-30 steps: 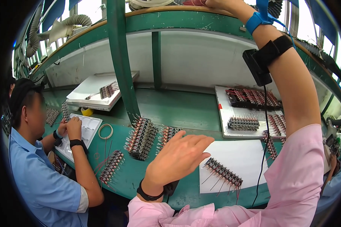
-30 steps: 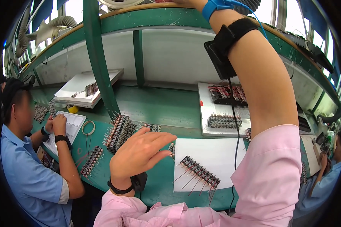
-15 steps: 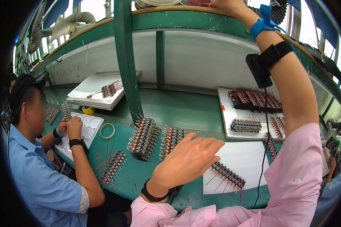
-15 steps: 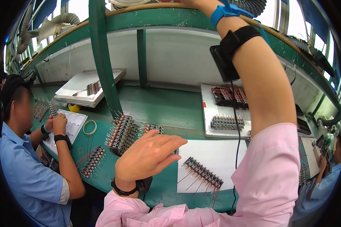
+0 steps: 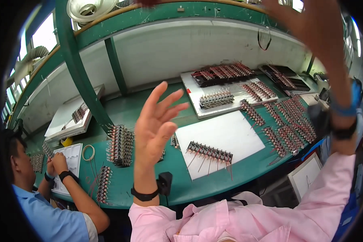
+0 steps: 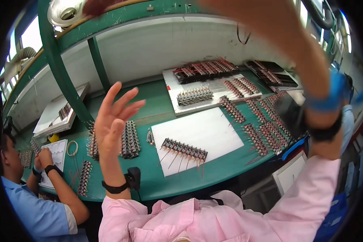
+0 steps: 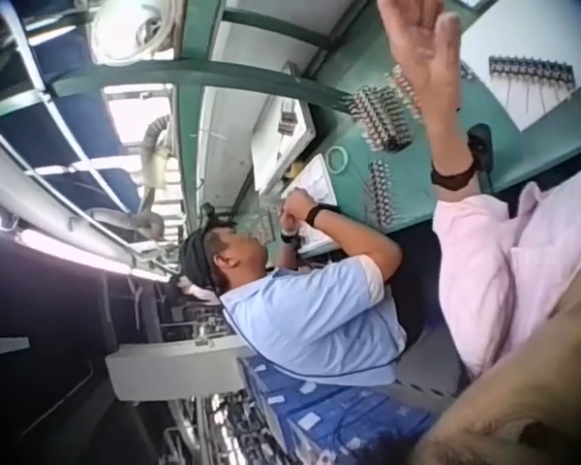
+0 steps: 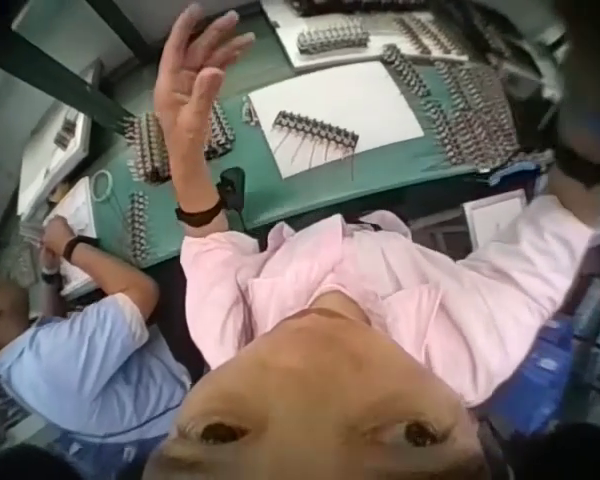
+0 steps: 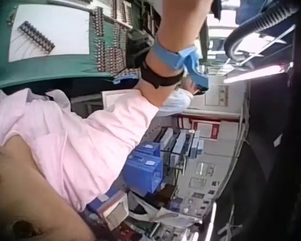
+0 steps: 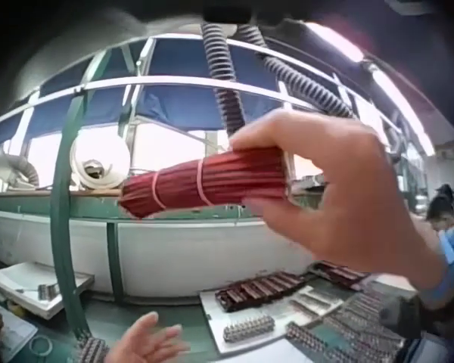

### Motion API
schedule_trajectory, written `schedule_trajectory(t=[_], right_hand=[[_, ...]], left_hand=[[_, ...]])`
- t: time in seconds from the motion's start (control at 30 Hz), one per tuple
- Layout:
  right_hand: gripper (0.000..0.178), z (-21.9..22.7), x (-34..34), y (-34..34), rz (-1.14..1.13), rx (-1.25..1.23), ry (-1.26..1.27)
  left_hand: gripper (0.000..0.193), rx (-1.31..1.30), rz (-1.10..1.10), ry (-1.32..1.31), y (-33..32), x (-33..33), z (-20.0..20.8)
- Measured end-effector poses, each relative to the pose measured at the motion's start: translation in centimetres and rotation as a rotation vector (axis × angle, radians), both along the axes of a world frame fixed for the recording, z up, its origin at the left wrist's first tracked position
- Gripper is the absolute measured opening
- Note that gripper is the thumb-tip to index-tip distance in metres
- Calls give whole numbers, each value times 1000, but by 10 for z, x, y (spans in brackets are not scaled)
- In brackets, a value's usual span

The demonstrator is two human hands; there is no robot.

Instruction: The person inserts red wires into a circuit board by hand, removes a rubber band from a bundle of wires, and continues inserting wires into the board. After filling the board, they set it aside and pick up a new circuit board to repeat the process.

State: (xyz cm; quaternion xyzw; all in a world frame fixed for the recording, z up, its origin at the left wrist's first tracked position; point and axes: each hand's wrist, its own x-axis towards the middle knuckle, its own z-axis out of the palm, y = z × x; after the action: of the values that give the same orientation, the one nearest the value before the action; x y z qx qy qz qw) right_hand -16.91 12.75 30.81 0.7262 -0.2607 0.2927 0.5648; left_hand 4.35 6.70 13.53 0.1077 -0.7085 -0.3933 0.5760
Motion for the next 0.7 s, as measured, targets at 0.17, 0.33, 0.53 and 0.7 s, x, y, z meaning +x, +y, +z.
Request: schedule_trajectory(t=[0.17,0.33,0.53,0.7], right_hand=[[51,-137,8,44,395,291,-286],[54,-210,16,73,608,822,-574],[59,-225,9,53,1071,1832,-581],[50,-263,31,41,1052,2514,-104]], left_hand=[[50,286,-475,556,58,-39,6],[35,482,-397,697,81,-42,-28],[20,403,-579,545,111,-40,-54],[23,264,-713,345,116,-51,-51]])
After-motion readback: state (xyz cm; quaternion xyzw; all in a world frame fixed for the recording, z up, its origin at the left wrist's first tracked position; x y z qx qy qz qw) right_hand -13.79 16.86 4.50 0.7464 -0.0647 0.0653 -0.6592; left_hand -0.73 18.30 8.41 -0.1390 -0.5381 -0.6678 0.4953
